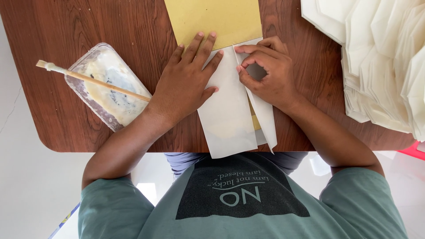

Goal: Fold paper and apply glue with a brush to assemble a paper bag.

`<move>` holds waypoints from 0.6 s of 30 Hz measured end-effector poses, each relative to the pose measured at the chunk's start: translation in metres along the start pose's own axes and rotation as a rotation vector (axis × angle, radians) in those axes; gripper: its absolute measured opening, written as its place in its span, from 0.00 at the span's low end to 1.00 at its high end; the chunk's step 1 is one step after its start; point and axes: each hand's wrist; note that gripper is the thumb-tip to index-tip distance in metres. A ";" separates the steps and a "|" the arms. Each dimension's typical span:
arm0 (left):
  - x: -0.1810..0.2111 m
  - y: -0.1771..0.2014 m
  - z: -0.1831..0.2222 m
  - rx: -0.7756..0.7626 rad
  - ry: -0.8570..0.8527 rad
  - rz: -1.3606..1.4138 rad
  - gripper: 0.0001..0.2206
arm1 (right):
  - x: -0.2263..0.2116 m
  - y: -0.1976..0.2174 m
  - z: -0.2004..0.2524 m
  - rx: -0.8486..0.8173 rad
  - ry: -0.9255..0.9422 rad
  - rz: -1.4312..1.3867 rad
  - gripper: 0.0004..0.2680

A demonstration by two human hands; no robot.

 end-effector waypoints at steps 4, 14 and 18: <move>0.000 0.000 0.001 0.008 0.005 0.031 0.34 | -0.002 0.001 -0.003 -0.009 0.036 -0.033 0.07; 0.000 -0.001 0.001 0.016 0.001 0.001 0.35 | -0.001 0.000 -0.004 -0.018 0.063 -0.006 0.07; 0.000 0.000 0.001 0.016 0.001 -0.001 0.35 | 0.001 -0.001 -0.003 -0.035 0.056 0.036 0.07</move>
Point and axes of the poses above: each hand's wrist, its own z-axis away from the middle knuckle, its own y-axis out of the back of the hand, x = y × z, and after that the axes turned 5 degrees about z, right-handed
